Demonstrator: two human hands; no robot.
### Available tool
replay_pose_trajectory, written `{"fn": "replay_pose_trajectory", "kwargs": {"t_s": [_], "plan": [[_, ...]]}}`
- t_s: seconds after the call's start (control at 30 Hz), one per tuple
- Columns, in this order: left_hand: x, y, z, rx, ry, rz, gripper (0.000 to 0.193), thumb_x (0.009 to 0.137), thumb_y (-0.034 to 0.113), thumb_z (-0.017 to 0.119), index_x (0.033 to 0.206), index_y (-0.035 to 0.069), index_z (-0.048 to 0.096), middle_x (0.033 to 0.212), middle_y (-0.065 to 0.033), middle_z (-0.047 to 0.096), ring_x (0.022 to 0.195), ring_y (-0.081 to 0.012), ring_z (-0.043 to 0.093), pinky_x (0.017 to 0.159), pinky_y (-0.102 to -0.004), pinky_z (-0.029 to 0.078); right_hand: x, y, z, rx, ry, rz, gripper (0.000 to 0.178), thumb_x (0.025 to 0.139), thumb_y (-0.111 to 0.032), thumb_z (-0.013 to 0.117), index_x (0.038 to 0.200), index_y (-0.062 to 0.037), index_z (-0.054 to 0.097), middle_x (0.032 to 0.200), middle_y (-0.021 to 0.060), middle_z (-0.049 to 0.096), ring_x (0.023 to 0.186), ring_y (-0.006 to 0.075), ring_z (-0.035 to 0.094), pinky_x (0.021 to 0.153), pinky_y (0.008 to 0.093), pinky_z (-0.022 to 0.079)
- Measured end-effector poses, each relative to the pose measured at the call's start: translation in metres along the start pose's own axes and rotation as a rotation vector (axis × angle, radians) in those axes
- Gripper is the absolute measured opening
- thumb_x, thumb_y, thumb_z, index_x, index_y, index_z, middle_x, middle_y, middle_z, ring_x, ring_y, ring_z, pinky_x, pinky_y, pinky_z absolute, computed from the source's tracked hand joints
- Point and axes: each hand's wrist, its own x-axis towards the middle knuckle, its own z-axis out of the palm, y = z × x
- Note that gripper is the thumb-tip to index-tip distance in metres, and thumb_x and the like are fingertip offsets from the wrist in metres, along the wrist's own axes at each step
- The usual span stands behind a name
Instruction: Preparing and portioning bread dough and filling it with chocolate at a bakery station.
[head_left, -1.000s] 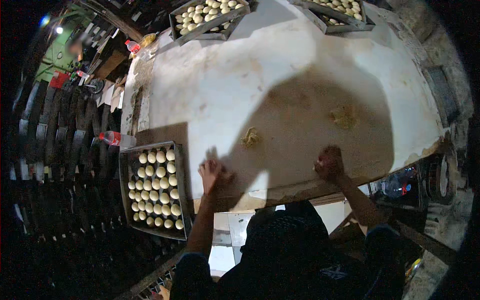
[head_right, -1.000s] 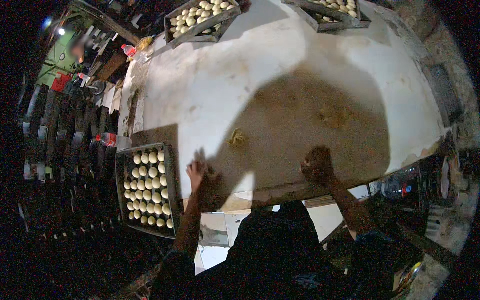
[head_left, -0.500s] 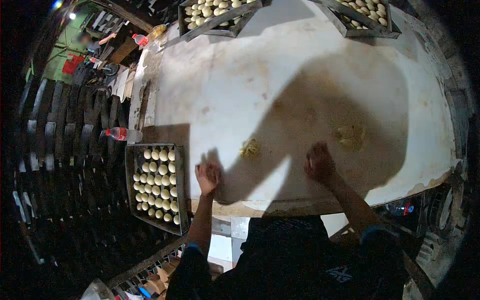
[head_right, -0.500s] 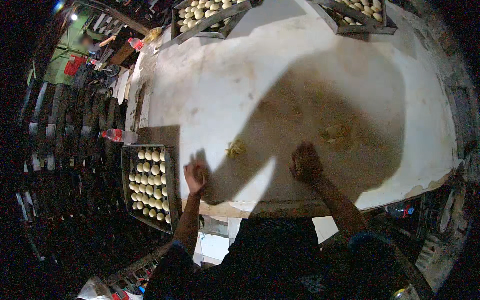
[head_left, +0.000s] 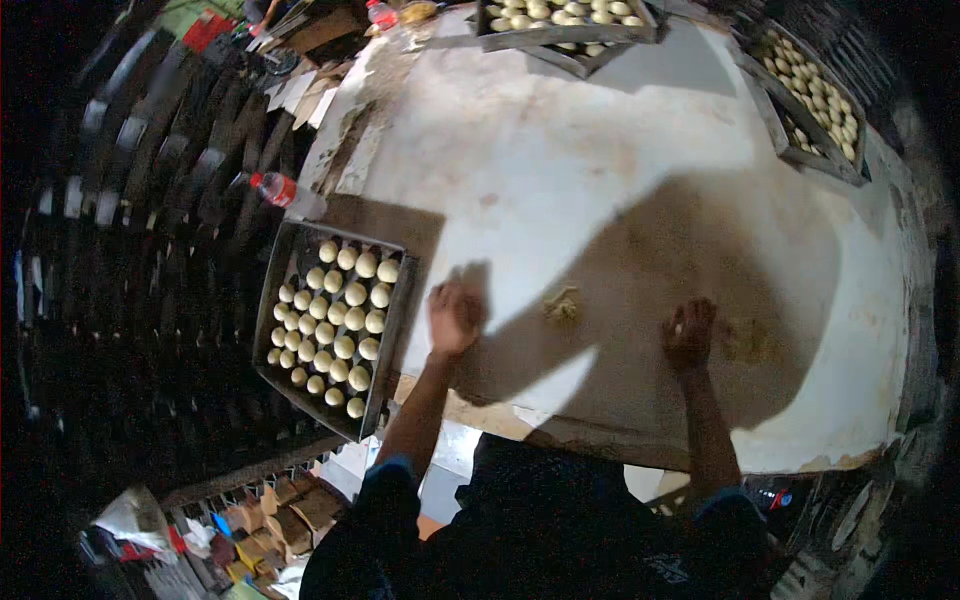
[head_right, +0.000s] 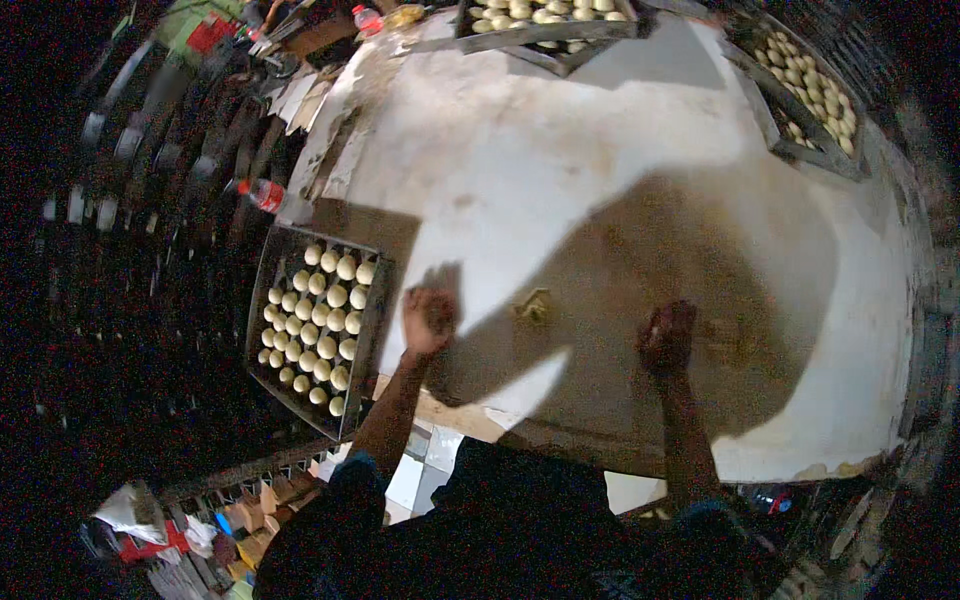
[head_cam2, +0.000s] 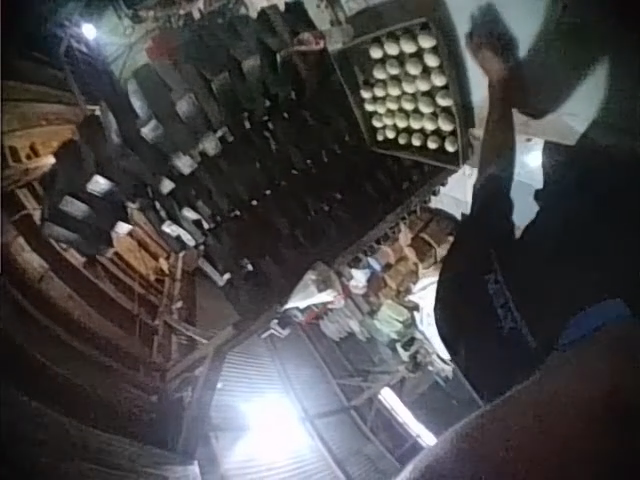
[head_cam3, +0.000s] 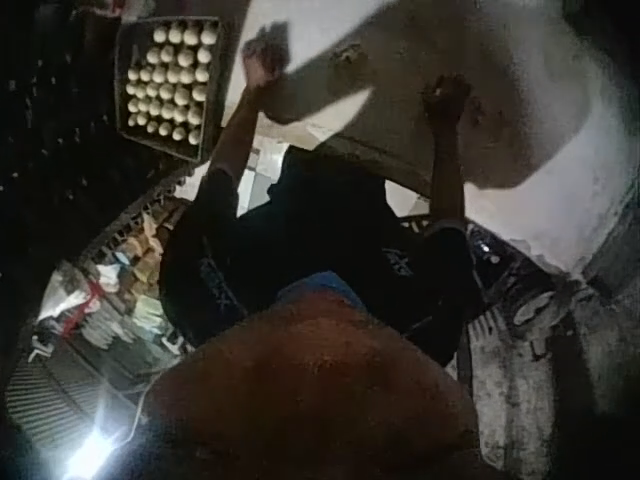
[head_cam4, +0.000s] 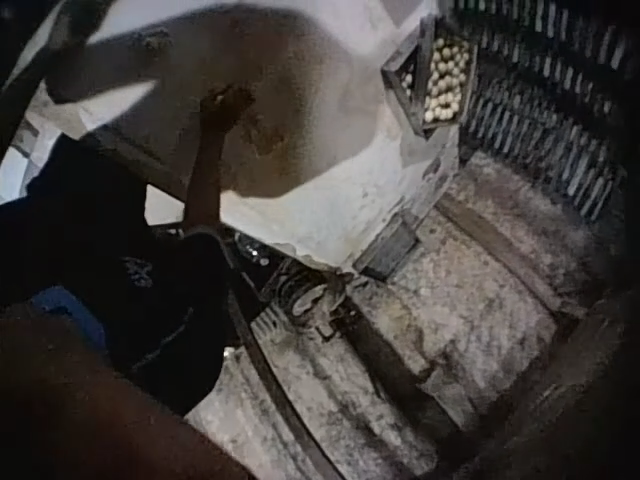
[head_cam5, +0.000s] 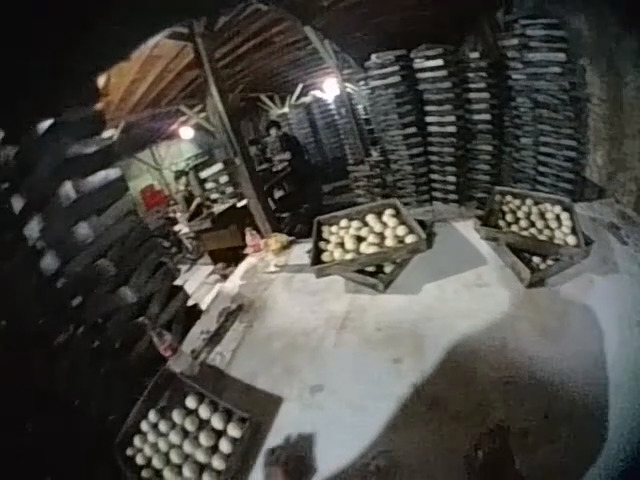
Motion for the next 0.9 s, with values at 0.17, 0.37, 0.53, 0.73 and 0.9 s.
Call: {"fn": "replay_pose_trajectory", "kwargs": {"t_s": [0.17, 0.37, 0.53, 0.73, 0.9], "plan": [[0.006, 0.038, 0.055, -0.728, -0.018, -0.235, 0.033, 0.077, 0.014, 0.061, 0.109, 0.005, 0.057, 0.105, -0.0163, 0.059, 0.101, -0.0340, 0.054, 0.089, -0.0452, 0.043, 0.012, -0.058, 0.039, -0.036, 0.403, 0.093, 0.021, 0.085, -0.017, 0.056, 0.094, 0.0015, 0.053, 0.097, 0.0204, 0.052, 0.097, 0.0363, 0.048, 0.094, 0.0477, 0.035], [-0.095, 0.038, -0.034, 0.077, -0.151, 0.177, 0.035, 0.082, 0.007, 0.052, 0.117, 0.004, 0.052, 0.113, -0.0222, 0.053, 0.100, -0.0367, 0.054, 0.085, -0.0479, 0.047, -0.058, -0.052, -0.007, 0.013, -0.163, 0.257, 0.019, 0.090, -0.016, 0.052, 0.094, -0.0004, 0.063, 0.101, 0.0200, 0.060, 0.094, 0.0333, 0.056, 0.086, 0.0415, 0.043], [-0.034, -0.008, -0.221, -0.114, -0.048, -0.154, 0.039, 0.079, 0.006, 0.059, 0.117, 0.002, 0.051, 0.114, -0.0235, 0.052, 0.100, -0.0427, 0.055, 0.082, -0.0453, 0.049, -0.036, -0.041, -0.038, -0.120, -0.565, 0.606, 0.023, 0.089, -0.019, 0.054, 0.090, -0.0003, 0.067, 0.100, 0.0193, 0.065, 0.079, 0.0276, 0.062, 0.074, 0.0401, 0.048], [0.002, -0.258, -0.342, 0.528, 0.168, -0.280, 0.057, 0.077, 0.006, 0.060, 0.129, -0.003, 0.040, 0.117, -0.0305, 0.046, 0.105, -0.0435, 0.049, 0.093, -0.0481, 0.042, 0.135, -0.433, 0.045, 0.803, -0.343, -0.304, 0.035, 0.092, -0.017, 0.055, 0.124, -0.0041, 0.049, 0.102, 0.0127, 0.063, 0.095, 0.0206, 0.063, 0.079, 0.0355, 0.052], [-0.016, -0.211, -0.353, 0.426, 0.473, -0.305, 0.080, 0.075, 0.006, 0.066, 0.142, 0.001, 0.023, 0.123, -0.0303, 0.044, 0.115, -0.0443, 0.044, 0.100, -0.0459, 0.037, 0.191, -0.640, 0.107, 0.814, -0.141, -0.701, 0.030, 0.082, -0.016, 0.066, 0.109, -0.0056, 0.057, 0.105, 0.0143, 0.059, 0.097, 0.0316, 0.059, 0.082, 0.0382, 0.047]]}}
